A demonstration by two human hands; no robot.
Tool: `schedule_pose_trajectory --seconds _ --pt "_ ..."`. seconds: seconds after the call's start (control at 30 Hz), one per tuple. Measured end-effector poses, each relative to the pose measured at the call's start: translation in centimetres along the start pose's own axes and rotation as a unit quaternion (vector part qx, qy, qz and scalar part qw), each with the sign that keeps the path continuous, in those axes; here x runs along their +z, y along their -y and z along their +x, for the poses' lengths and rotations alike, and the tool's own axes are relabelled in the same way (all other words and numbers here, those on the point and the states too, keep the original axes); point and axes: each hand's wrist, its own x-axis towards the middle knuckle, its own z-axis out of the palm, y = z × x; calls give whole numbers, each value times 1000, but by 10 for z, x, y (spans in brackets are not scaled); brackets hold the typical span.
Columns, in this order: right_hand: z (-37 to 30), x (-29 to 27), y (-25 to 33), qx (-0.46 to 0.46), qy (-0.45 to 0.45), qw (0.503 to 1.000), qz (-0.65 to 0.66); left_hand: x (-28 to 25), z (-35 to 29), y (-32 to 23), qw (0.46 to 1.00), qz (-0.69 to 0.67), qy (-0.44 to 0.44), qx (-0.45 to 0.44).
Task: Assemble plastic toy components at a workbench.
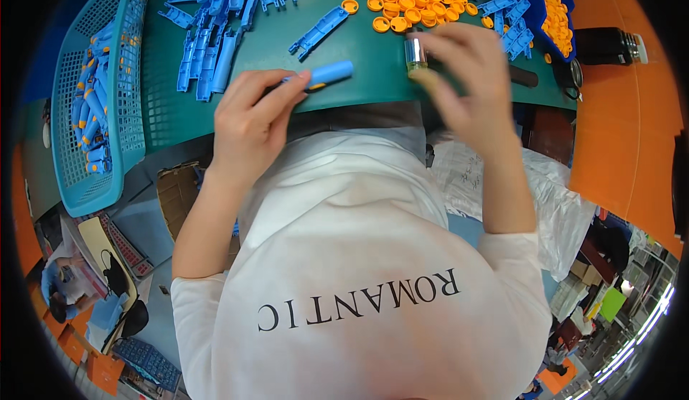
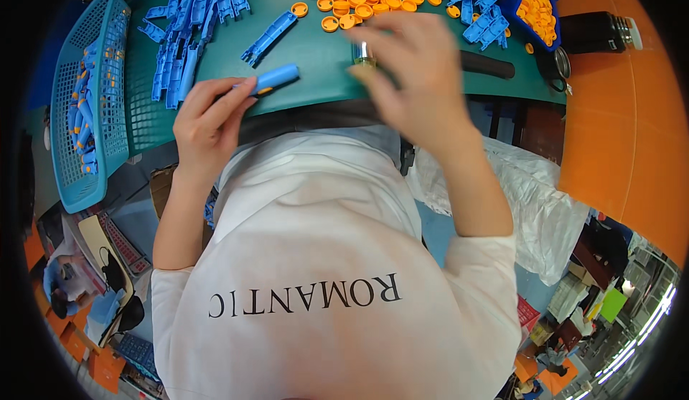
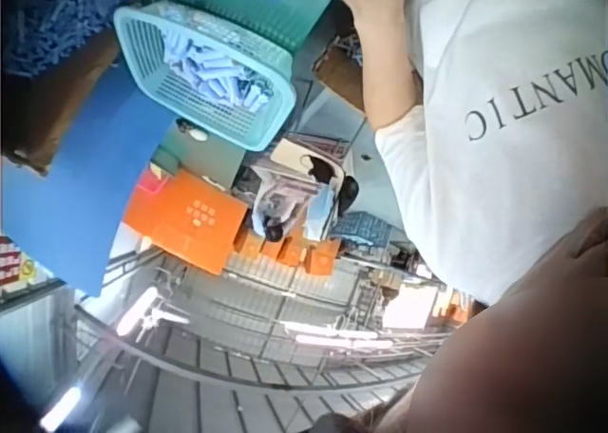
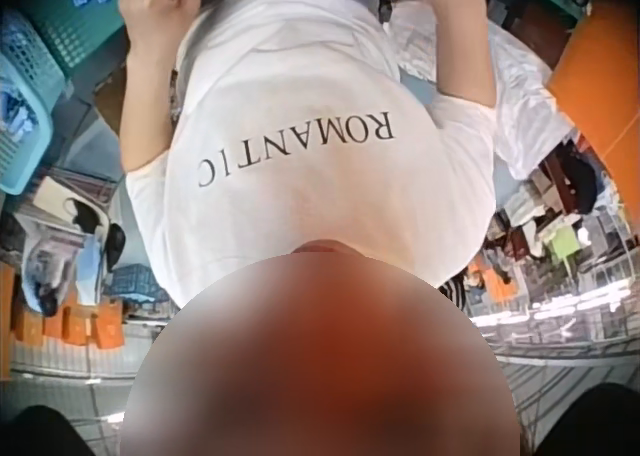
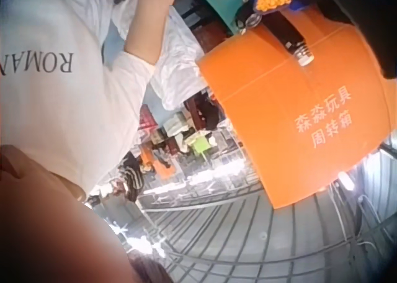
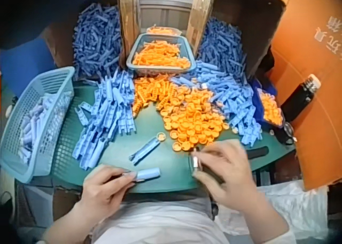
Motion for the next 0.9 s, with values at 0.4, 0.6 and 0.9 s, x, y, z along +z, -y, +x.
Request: schedule_pose_trajectory --seconds 0.4,0.6,0.9 --pt "-4 1 29 70 34 994 74 0 2 -10 997 -23 16 -74" --pt "5 0 47 128 76 984 101 -4 -3 -7 997 61 19 -45" --pt "13 26 70 115 96 984 99 3 -12 -4 985 -61 -53 -153"
